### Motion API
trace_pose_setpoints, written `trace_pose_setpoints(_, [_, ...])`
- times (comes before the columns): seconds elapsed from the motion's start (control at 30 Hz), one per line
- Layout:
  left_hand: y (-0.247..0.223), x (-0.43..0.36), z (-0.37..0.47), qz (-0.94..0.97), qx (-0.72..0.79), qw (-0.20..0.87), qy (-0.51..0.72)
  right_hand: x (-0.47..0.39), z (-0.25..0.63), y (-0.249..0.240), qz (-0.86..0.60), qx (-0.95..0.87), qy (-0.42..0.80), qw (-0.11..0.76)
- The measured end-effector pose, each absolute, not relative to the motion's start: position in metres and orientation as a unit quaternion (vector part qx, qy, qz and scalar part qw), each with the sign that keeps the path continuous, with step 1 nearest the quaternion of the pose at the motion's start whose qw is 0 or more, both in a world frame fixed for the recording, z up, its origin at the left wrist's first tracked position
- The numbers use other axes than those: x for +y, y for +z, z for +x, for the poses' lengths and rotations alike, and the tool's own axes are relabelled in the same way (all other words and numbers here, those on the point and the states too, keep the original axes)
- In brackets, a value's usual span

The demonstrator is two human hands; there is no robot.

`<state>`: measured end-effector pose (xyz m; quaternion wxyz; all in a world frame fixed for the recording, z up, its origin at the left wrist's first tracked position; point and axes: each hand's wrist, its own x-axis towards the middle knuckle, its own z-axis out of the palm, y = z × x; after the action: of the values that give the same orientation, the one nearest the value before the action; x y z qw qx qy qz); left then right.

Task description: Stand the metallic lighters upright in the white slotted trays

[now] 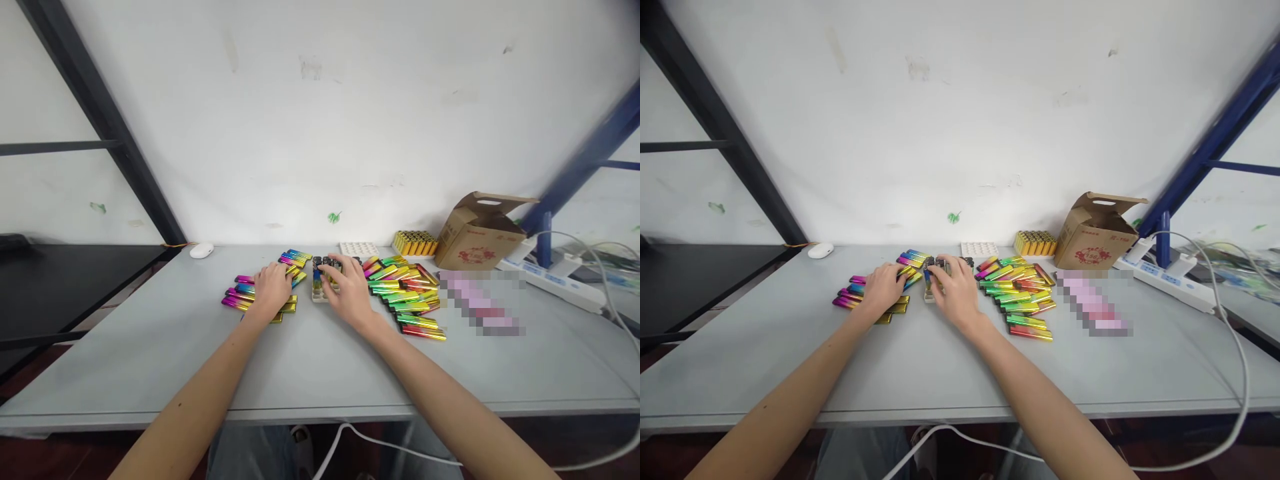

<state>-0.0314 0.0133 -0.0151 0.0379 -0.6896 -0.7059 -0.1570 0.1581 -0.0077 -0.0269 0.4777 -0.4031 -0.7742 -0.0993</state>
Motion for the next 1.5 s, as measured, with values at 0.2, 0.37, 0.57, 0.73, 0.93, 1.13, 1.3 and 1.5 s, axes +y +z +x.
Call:
trace_pose_setpoints(0.2, [-0.007,0.007,-0.026,-0.685,-0.626,0.036,-0.372,-0.009,0.156,-0.029,-0.414,-0.789,-0.113,0.44])
trace_pose_setpoints(0.37, [-0.004,-0.002,-0.016,-0.714,-0.512,-0.048,-0.476,-0.018,0.155,-0.024,-0.405,-0.777,-0.068,0.477])
trace_pose_setpoints(0.57, [-0.007,-0.02,0.005,-0.751,-0.429,-0.082,-0.495,-0.028,0.158,-0.013,-0.383,-0.76,-0.014,0.525])
trace_pose_setpoints(0.73, [-0.004,-0.028,0.015,-0.754,-0.405,-0.163,-0.49,-0.026,0.161,-0.012,-0.357,-0.766,0.005,0.535])
trace_pose_setpoints(0.93, [0.006,-0.022,0.015,-0.633,-0.389,-0.343,-0.575,-0.021,0.164,-0.009,-0.344,-0.749,0.042,0.564])
trace_pose_setpoints(1.13, [0.012,-0.02,0.016,-0.576,-0.349,-0.444,-0.591,-0.022,0.166,-0.003,-0.369,-0.712,0.104,0.588])
trace_pose_setpoints(1.3, [0.011,-0.023,0.019,-0.59,-0.412,-0.354,-0.598,-0.022,0.166,-0.008,-0.369,-0.765,0.025,0.528])
trace_pose_setpoints(1.5, [0.008,-0.021,0.017,-0.625,-0.412,-0.287,-0.598,-0.022,0.163,-0.015,-0.375,-0.782,0.05,0.495])
